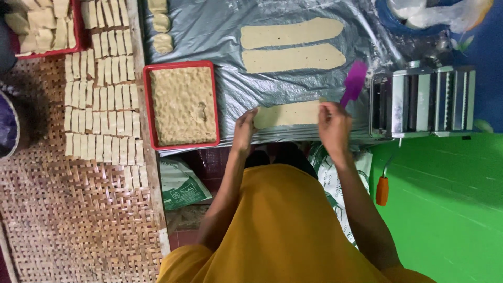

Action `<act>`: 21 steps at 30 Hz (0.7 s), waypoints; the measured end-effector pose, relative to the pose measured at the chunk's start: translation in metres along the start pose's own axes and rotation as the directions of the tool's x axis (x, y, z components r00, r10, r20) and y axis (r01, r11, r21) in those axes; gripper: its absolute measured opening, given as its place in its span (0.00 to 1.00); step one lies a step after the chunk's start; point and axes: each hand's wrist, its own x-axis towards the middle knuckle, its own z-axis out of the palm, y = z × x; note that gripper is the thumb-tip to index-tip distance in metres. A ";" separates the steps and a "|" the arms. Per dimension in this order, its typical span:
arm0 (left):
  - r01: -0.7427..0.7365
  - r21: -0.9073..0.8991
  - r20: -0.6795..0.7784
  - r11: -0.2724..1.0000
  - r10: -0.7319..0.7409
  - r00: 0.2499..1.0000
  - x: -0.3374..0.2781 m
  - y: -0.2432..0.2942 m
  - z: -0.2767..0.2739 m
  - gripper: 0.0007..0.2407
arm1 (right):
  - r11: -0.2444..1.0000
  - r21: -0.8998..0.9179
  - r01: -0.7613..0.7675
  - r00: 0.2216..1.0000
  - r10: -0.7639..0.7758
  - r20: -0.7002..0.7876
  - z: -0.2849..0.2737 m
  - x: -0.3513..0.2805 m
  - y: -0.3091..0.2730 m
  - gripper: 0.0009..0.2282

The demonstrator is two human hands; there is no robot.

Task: Flattening and folding dough strips using a manual pasta machine.

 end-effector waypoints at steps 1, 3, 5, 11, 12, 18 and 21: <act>-0.011 -0.003 0.017 1.000 0.011 1.000 0.012 -0.015 -0.004 0.17 | 0.996 0.087 0.007 0.999 -0.010 0.043 0.006 0.002 -0.014 0.02; -0.027 -0.008 0.028 1.000 0.028 0.999 0.023 -0.032 -0.005 0.16 | 0.984 0.178 0.015 0.996 -0.030 0.086 0.027 0.001 -0.031 0.02; -0.039 -0.028 0.039 0.999 0.041 0.998 0.021 -0.037 -0.001 0.15 | 0.954 0.299 0.021 0.990 -0.061 0.126 0.055 -0.004 -0.038 0.01; -0.033 -0.036 0.049 0.999 0.035 0.998 0.041 -0.053 -0.015 0.13 | 0.922 0.386 -0.026 0.975 -0.062 0.213 0.101 -0.014 -0.061 0.03; -0.036 -0.040 0.042 0.999 0.038 0.998 0.040 -0.050 -0.017 0.13 | 0.921 0.388 -0.022 0.974 -0.068 0.217 0.105 -0.014 -0.063 0.03; -0.069 -0.027 0.067 0.997 0.071 0.995 0.044 -0.054 -0.018 0.11 | 0.934 0.354 -0.052 0.952 -0.061 0.301 0.113 -0.012 -0.073 0.04; -0.084 -0.032 0.053 0.996 0.086 0.995 0.050 -0.063 -0.018 0.10 | 0.924 0.369 -0.101 0.924 -0.051 0.379 0.112 -0.009 -0.077 0.06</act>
